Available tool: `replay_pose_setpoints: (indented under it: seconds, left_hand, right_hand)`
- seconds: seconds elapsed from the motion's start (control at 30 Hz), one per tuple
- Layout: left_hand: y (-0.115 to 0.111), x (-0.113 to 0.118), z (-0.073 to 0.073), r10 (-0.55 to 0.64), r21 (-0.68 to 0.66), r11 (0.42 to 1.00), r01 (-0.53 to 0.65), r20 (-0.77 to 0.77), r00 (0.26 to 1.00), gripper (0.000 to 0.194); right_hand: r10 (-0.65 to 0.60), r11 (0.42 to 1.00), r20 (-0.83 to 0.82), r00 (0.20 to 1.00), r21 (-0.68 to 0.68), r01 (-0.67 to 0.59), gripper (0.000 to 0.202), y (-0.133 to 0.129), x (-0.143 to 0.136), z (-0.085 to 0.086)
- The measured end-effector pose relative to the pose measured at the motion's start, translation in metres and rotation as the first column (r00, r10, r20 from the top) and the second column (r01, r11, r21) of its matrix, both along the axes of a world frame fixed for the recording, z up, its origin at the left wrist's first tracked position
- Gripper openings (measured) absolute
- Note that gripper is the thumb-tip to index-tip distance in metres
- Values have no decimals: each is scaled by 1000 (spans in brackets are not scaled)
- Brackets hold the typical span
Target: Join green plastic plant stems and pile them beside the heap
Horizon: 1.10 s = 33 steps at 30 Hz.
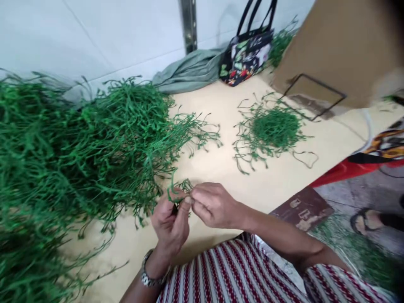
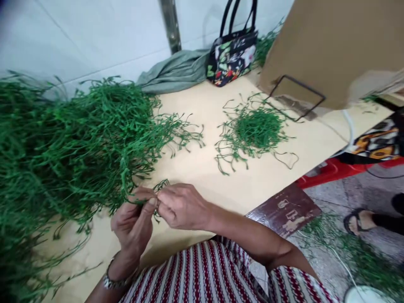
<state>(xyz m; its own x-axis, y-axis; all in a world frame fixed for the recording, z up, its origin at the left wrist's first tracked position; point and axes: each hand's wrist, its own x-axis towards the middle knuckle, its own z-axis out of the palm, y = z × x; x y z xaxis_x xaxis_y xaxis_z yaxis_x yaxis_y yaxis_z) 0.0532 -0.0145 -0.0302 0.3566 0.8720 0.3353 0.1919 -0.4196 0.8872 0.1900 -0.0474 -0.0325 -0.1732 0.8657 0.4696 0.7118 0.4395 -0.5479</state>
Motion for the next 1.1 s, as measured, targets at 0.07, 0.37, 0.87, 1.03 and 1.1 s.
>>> replay_pose_setpoints:
  seconds: [0.07,0.37,0.87,1.03,1.1]
  left_hand:
    - [1,-3,0,-28,123,992,22,50,998,6]
    - [12,-19,6,-4,-349,930,114,299,954,4]
    - [19,-33,16,14,-290,927,237,660,751,16]
    - [16,-38,16,12,-282,926,250,685,729,14]
    - [15,-46,14,94,-331,929,163,638,764,13]
  right_hand:
    - [32,991,-233,972,-122,-62,24,-1,0,-4]
    - [-354,935,43,934,-10,355,25,-15,75,-1]
    - [119,987,266,957,-134,-85,30,33,14,-7]
    - [150,984,248,957,-130,-121,13,35,14,-15]
    - [99,995,216,971,-38,-93,12,27,18,-8]
